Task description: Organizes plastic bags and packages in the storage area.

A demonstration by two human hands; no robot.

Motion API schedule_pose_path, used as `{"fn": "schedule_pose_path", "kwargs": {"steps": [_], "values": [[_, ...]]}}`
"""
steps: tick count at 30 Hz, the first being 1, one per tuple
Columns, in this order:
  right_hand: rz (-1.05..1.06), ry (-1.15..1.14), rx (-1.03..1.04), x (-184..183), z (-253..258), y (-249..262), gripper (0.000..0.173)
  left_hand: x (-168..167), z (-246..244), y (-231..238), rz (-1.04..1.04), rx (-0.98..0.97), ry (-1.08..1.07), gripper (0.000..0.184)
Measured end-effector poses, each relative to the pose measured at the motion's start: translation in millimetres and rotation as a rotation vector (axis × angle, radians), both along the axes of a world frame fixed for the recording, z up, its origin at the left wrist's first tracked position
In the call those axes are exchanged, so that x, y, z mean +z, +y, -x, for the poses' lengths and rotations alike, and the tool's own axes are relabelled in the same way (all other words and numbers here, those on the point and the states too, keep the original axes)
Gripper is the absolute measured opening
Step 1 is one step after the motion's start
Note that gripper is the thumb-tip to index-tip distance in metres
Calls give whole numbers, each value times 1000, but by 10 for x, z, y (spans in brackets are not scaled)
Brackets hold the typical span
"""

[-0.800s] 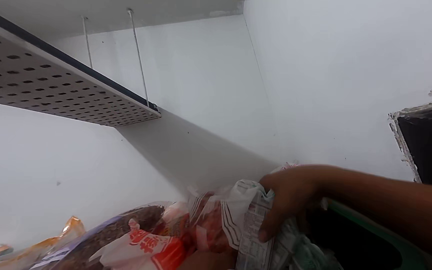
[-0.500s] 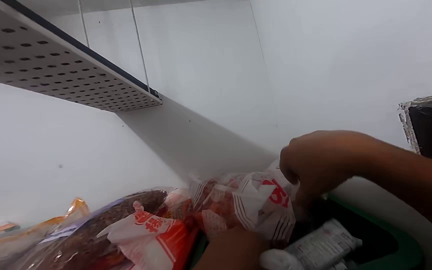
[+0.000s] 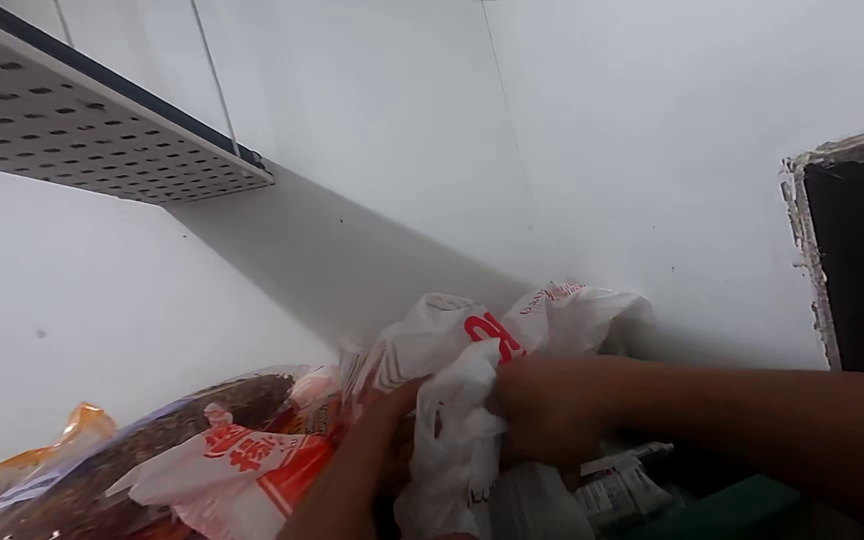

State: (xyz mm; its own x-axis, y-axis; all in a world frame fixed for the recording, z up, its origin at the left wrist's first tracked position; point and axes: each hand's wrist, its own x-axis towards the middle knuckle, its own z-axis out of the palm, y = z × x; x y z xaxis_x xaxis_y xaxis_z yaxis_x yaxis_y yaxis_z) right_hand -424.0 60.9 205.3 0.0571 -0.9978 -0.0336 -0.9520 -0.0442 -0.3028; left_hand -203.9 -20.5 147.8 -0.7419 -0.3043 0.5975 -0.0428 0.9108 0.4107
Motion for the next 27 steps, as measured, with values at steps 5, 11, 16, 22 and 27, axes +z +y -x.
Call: {"fn": "schedule_pose_path", "kwargs": {"steps": [5, 11, 16, 22, 27], "values": [[47, -89, -63, 173, 8, 71, 17, -15, -129, 2, 129, 294, -280, 84], [128, 26, -152, 454, 86, 103, 17, -23, -121, -84, 311, 260, -201, 21], [-50, 388, -175, 393, 65, 181, 27, -13, 331, -214, 259, 325, 4, 23], [-24, 252, -249, 480, 48, 285, 36, 470, 732, -131, 59, 367, 10, 25], [-7, 173, -228, 615, 16, 412, 41, 794, 949, -138, 162, 315, 155, 7]]}}
